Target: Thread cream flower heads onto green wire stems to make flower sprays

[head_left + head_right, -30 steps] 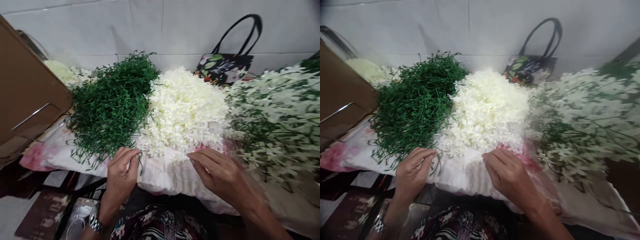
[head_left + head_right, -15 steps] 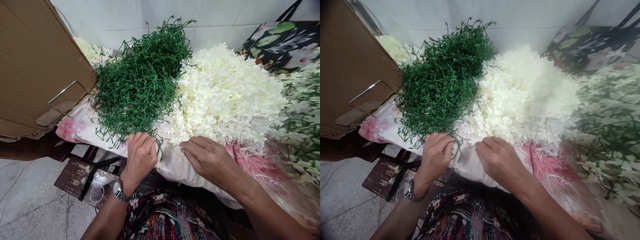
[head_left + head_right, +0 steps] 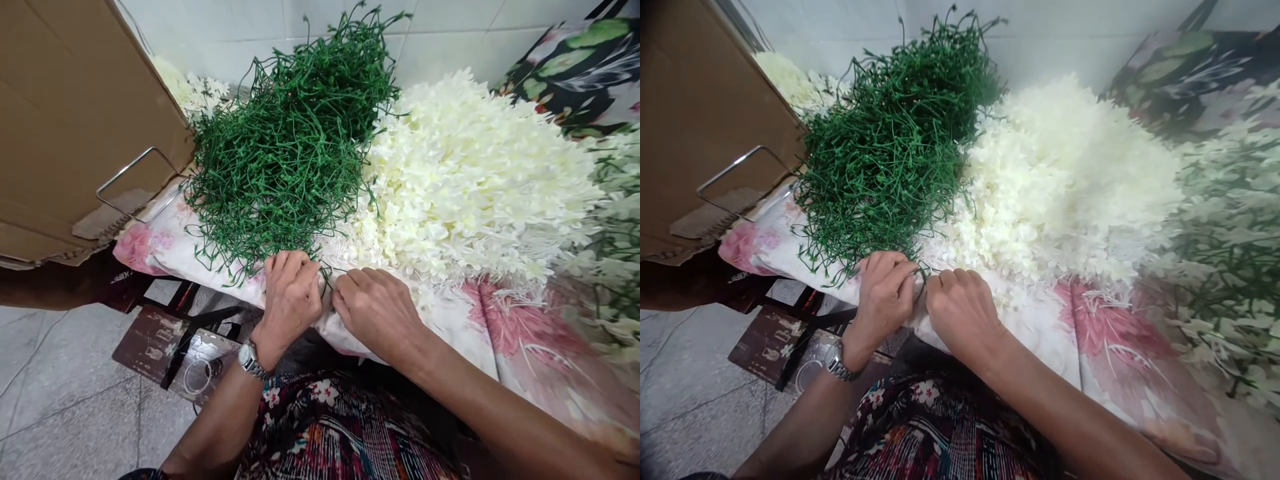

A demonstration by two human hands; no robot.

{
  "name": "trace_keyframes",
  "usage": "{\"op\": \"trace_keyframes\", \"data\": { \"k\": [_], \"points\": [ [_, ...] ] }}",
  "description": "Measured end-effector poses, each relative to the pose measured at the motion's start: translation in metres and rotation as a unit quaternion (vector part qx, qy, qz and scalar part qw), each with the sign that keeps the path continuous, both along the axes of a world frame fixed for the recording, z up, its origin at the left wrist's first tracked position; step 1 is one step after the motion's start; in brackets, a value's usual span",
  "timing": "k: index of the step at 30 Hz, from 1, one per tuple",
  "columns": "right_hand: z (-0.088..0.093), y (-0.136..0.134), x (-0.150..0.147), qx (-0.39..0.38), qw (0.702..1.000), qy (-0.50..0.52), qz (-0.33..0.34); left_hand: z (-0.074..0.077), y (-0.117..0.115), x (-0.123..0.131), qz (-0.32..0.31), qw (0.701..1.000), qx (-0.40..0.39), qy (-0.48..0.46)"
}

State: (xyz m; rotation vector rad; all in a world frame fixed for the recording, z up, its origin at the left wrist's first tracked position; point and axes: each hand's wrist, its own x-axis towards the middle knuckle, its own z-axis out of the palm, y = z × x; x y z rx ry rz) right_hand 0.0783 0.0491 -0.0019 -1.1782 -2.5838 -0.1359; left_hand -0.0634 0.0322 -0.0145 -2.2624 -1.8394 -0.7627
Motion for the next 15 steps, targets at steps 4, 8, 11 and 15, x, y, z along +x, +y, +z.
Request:
{"op": "trace_keyframes", "data": {
  "k": [4,8,11,15],
  "points": [
    [0.003,-0.004,-0.002,-0.029,0.999,0.005,-0.028,-0.002,-0.002,-0.001,0.008,1.000,0.018,-0.017],
    [0.006,-0.006,-0.009,-0.083,0.994,-0.034,-0.064,0.000,-0.002,0.000,-0.004,0.999,0.012,-0.032],
    [0.007,-0.007,-0.008,-0.086,0.991,-0.043,-0.089,0.000,-0.001,-0.001,-0.003,0.999,0.032,-0.035],
    [0.011,-0.008,0.007,-0.044,0.991,-0.033,-0.121,-0.001,0.001,-0.002,0.011,0.998,0.047,-0.035]
  ]
}}
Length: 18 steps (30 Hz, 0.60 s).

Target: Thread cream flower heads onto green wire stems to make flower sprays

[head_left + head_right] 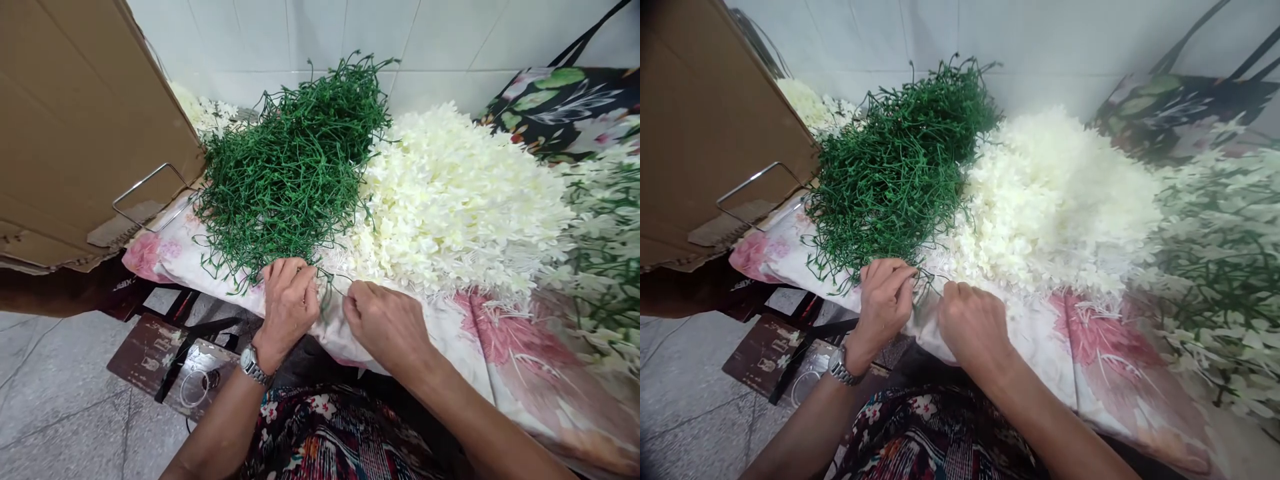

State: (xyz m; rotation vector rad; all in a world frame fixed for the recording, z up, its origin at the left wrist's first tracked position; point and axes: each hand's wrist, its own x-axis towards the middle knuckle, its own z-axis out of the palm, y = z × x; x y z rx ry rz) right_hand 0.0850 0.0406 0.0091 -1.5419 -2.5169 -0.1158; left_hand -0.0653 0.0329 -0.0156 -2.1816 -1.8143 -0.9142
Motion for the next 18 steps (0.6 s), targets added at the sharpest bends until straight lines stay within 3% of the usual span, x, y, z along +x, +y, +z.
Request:
{"op": "trace_keyframes", "data": {
  "k": [6,13,18],
  "points": [
    [0.003,-0.001,0.030,0.107,0.994,0.002,0.003,-0.001,0.000,0.000,0.007,1.000,0.009,0.024],
    [0.000,-0.001,0.058,0.147,0.989,0.002,0.023,-0.003,0.000,0.001,0.017,0.999,0.026,0.044],
    [0.000,-0.003,0.066,0.169,0.983,0.027,0.063,-0.001,-0.006,0.009,-0.003,0.998,0.068,0.004]
  ]
}}
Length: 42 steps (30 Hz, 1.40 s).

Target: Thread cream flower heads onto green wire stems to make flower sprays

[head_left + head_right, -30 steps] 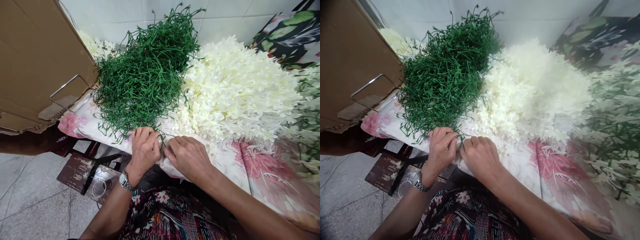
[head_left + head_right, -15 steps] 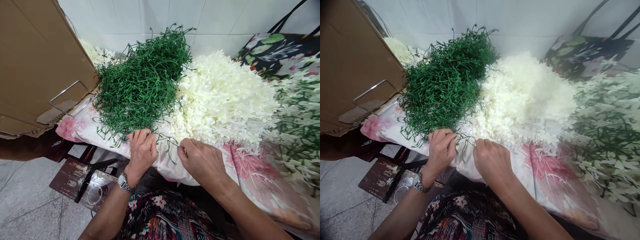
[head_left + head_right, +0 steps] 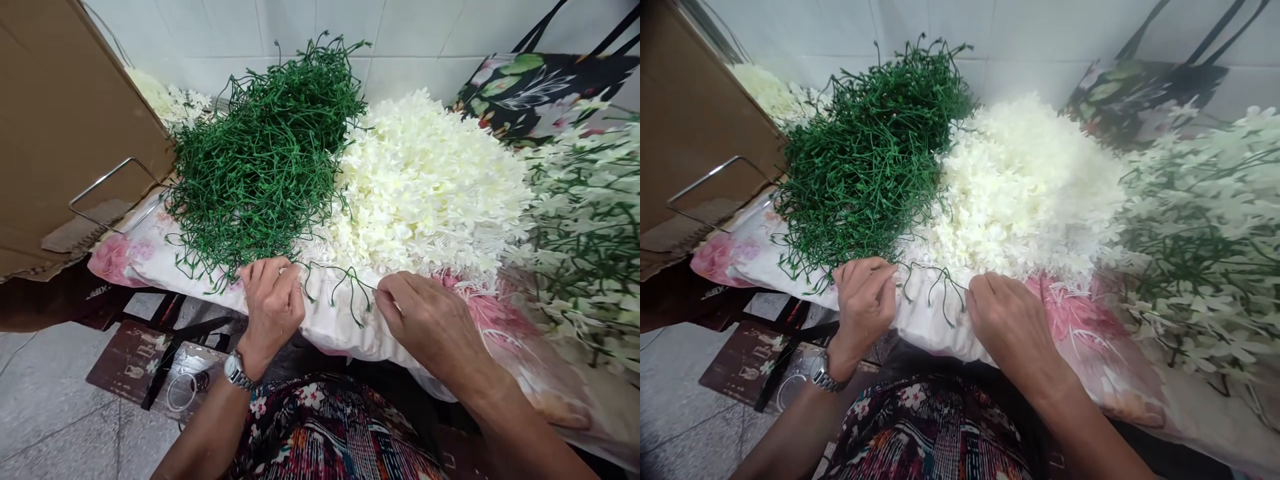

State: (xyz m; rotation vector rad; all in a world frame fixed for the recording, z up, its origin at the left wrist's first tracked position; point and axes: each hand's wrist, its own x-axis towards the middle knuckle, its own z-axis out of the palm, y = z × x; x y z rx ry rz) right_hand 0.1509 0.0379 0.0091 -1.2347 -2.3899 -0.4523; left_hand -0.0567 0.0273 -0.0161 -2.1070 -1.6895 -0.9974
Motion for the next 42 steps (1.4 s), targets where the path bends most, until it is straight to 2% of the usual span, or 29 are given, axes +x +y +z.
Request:
{"op": "trace_keyframes", "data": {
  "k": [3,5,10,18,23,27,29,32,35,38,40,42],
  "points": [
    [-0.001,-0.003,-0.001,-0.003,0.999,0.028,0.019,0.009,-0.005,0.014,-0.049,0.997,-0.017,-0.057],
    [-0.002,-0.005,-0.002,-0.014,0.999,0.041,0.032,0.016,-0.005,0.024,-0.084,0.990,-0.062,-0.098],
    [-0.003,-0.009,-0.003,-0.036,0.996,0.064,0.046,0.024,0.002,0.040,-0.158,0.955,-0.147,-0.204],
    [-0.008,-0.012,-0.007,-0.055,0.993,0.095,0.040,0.018,0.001,0.043,-0.152,0.949,-0.164,-0.221],
    [-0.009,-0.011,-0.009,-0.053,0.994,0.090,0.037,0.017,0.002,0.044,-0.174,0.950,-0.147,-0.213],
    [-0.010,-0.010,-0.006,-0.054,0.992,0.113,-0.008,0.020,0.002,0.038,-0.125,0.949,-0.111,-0.268],
    [-0.010,-0.009,-0.001,-0.040,0.989,0.141,-0.025,0.020,0.003,0.033,-0.082,0.963,-0.117,-0.229],
    [-0.008,-0.008,0.013,0.001,0.982,0.181,-0.051,0.017,0.008,0.027,-0.038,0.980,-0.154,-0.116],
    [-0.003,-0.011,0.030,0.018,0.981,0.179,-0.079,0.013,0.012,0.025,-0.046,0.985,-0.159,-0.045],
    [0.005,-0.019,0.042,0.000,0.988,0.141,-0.068,0.021,0.007,0.031,-0.046,0.992,-0.103,-0.054],
    [0.011,-0.026,0.044,-0.030,0.992,0.114,-0.032,0.034,-0.002,0.040,-0.077,0.991,-0.085,-0.065],
    [0.016,-0.034,0.041,-0.078,0.992,0.094,0.023,0.047,-0.014,0.053,-0.167,0.976,-0.123,-0.062]
  ]
}}
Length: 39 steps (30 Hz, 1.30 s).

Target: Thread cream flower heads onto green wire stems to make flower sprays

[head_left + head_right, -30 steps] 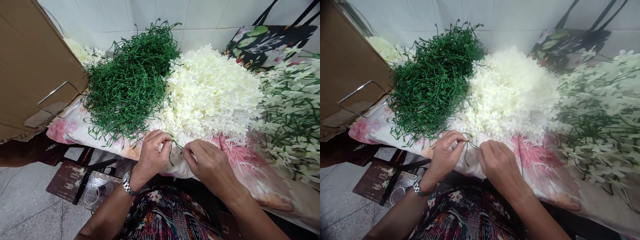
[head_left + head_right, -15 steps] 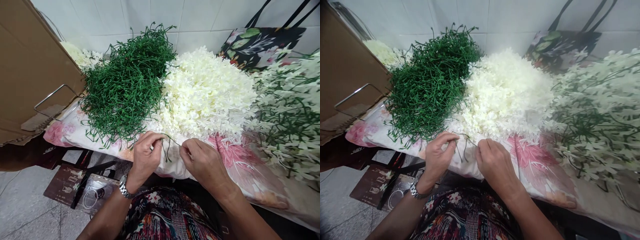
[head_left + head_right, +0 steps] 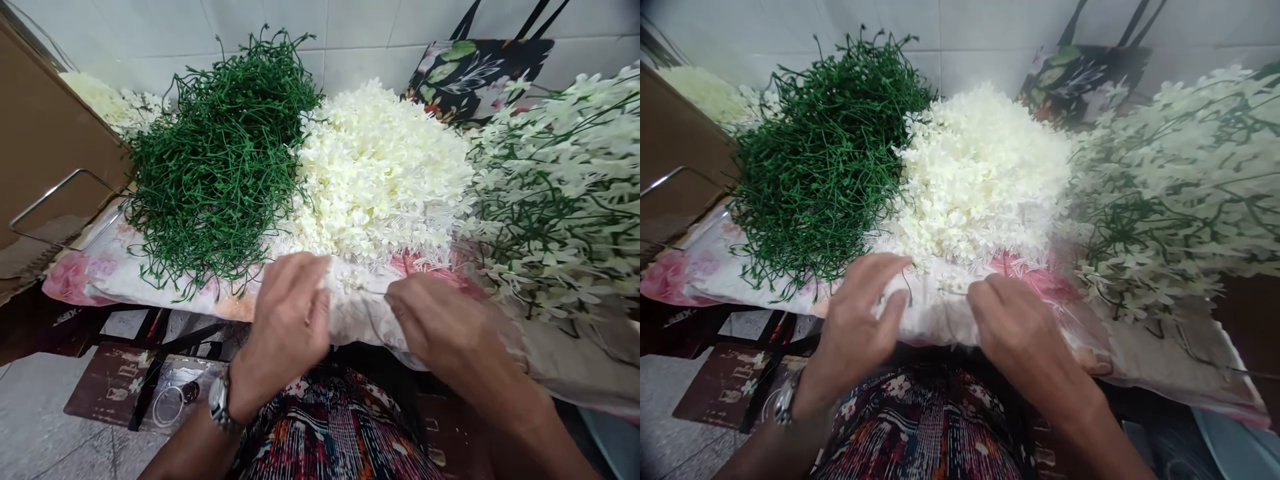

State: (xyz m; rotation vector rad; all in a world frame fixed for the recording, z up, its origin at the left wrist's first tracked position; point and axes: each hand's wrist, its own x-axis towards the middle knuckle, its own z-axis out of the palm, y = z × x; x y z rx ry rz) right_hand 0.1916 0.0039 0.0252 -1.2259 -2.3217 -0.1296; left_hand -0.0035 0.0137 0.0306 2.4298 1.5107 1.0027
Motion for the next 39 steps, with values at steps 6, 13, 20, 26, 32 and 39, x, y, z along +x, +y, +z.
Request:
{"op": "trace_keyframes", "data": {
  "k": [6,13,20,26,32,39],
  "points": [
    [-0.009,-0.016,-0.018,-0.069,0.990,0.044,0.111,-0.005,-0.024,0.027,-0.151,0.974,-0.166,-0.046],
    [-0.021,-0.017,-0.015,-0.098,0.972,0.185,0.103,-0.022,-0.023,0.016,-0.110,0.956,-0.217,-0.164],
    [-0.024,0.022,0.023,0.008,0.995,-0.042,-0.087,-0.021,0.001,0.017,0.008,0.948,-0.253,-0.194],
    [-0.032,0.035,0.020,0.001,0.988,-0.125,-0.092,-0.022,0.024,0.038,0.033,0.987,-0.154,-0.030],
    [-0.035,0.029,0.023,0.011,0.996,-0.052,-0.068,-0.028,0.029,0.051,0.023,0.987,-0.125,0.096],
    [-0.027,0.014,0.008,-0.016,0.989,0.139,-0.039,-0.029,0.026,0.045,0.020,0.988,-0.134,-0.068]
  ]
}}
